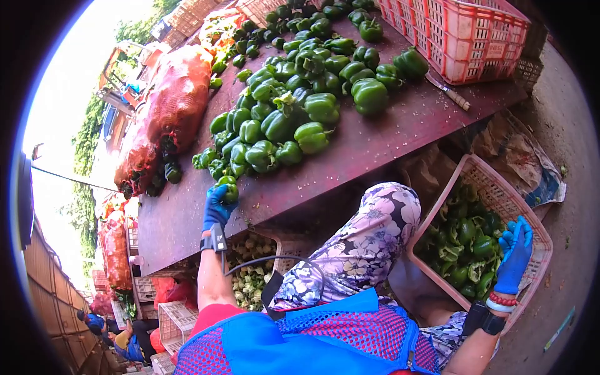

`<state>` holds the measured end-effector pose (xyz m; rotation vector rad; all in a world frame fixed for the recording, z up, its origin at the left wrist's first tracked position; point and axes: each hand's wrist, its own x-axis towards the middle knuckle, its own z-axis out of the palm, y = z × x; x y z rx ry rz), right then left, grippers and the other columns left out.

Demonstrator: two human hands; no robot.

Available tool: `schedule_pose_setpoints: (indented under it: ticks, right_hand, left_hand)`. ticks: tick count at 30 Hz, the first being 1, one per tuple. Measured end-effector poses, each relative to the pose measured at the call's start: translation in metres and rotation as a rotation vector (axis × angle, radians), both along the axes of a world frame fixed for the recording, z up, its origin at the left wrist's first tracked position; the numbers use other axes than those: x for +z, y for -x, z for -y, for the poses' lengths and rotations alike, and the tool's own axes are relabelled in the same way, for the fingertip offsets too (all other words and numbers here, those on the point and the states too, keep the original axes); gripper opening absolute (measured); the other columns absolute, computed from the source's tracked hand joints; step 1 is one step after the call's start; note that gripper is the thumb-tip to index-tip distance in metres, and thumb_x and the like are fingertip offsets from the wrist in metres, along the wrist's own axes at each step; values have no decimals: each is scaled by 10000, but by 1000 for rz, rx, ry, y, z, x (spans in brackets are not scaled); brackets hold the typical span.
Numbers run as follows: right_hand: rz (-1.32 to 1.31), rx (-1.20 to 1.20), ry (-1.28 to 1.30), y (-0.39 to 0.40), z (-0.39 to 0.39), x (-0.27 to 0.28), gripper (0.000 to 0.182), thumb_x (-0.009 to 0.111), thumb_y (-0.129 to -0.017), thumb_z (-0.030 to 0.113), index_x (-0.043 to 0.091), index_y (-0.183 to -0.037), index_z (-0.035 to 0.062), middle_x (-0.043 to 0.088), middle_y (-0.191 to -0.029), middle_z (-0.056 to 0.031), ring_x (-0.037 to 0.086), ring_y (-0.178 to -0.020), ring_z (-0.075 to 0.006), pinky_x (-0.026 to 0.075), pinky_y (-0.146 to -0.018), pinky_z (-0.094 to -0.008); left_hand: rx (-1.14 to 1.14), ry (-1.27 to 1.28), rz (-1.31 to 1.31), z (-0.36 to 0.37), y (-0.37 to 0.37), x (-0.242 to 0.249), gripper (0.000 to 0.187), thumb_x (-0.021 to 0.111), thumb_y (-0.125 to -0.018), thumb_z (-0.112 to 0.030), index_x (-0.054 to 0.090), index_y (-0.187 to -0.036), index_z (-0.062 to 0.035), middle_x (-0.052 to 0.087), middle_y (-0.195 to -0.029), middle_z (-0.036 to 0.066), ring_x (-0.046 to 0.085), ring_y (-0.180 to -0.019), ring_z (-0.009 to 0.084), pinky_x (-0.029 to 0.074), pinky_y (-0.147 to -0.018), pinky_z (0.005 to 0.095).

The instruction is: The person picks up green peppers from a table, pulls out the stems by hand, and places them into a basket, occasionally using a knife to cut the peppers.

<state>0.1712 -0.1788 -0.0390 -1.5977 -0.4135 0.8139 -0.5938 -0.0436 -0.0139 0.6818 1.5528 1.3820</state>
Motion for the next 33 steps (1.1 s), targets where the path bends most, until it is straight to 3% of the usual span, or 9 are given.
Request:
schedule_pose_setpoints:
  ticks: [2, 5, 7, 8, 11, 16, 24, 27, 33]
  right_hand:
    - [-33, 62, -3, 8, -4, 3, 386, 572, -1041, 375, 592, -1344, 136, 656, -1090, -15, 589, -814, -55, 511, -733, -237]
    - [-74, 252, -28, 52, -13, 32, 400, 523, -1062, 380, 571, -1344, 102, 657, -1076, -36, 591, -782, -71, 516, -705, -252]
    - [-416, 454, -147, 73, -17, 39, 501, 504, -1057, 429, 502, -1401, 64, 665, -1087, -86, 626, -774, -131, 544, -717, -286]
    - [-562, 570, -184, 84, -18, 49, 541, 512, -1047, 446, 476, -1423, 59, 672, -1115, -112, 675, -840, -167, 569, -732, -321]
    - [-961, 807, -312, 101, -19, 54, 587, 587, -1020, 384, 388, -1492, 97, 641, -1240, -141, 699, -984, -239, 608, -835, -400]
    - [-437, 658, -443, 96, -1, 85, 909, 750, -923, 357, 187, -1607, 151, 458, -1475, -89, 549, -1251, -208, 537, -956, -355]
    - [873, 301, -212, 50, 2, 40, 478, 699, -958, 329, 553, -1312, 43, 660, -1225, -172, 626, -1183, -274, 499, -980, -368]
    - [379, 262, -268, 59, -6, 23, 386, 663, -985, 301, 592, -1273, 55, 662, -1217, -166, 646, -1146, -267, 508, -950, -375]
    - [1, 133, -215, 56, -11, 23, 283, 640, -1015, 310, 637, -1154, 64, 672, -1049, -37, 599, -994, -102, 506, -886, -306]
  left_hand:
    - [-163, -85, 320, 15, 3, 9, 501, 705, -891, -234, 526, -1346, -127, 638, -1201, 101, 630, -1123, 312, 569, -869, 578]
    - [-496, -234, -111, 4, -89, 62, 580, 712, -836, -200, 512, -1375, -122, 611, -1254, 107, 627, -1132, 290, 562, -908, 546]
    - [-636, -241, -218, -12, -165, 96, 673, 730, -774, -202, 493, -1396, -107, 586, -1290, 104, 620, -1144, 262, 547, -958, 485]
    - [-737, -190, -111, -10, -228, 131, 746, 841, -690, -193, 514, -1343, -42, 559, -1286, 80, 562, -1198, 193, 470, -1036, 338]
    - [-1153, -272, -159, -17, -353, 139, 818, 877, -657, -176, 491, -1368, -54, 558, -1288, 79, 533, -1225, 193, 420, -1077, 353]
    - [-1595, -260, -22, -8, -501, 82, 849, 893, -725, -259, 446, -1417, -51, 542, -1322, 85, 514, -1235, 186, 427, -1071, 337]
    - [-1634, -100, 139, 7, -561, -1, 572, 634, -833, -63, 452, -1375, -58, 571, -1208, 58, 584, -1052, 153, 493, -917, 276]
    - [-1514, 6, 220, 14, -572, -7, 530, 582, -843, -27, 452, -1355, -70, 572, -1148, 43, 596, -928, 132, 503, -829, 246]
    - [-1475, -35, 169, 30, -583, 1, 547, 588, -819, -33, 436, -1343, -72, 546, -1139, 51, 573, -992, 136, 510, -858, 276]
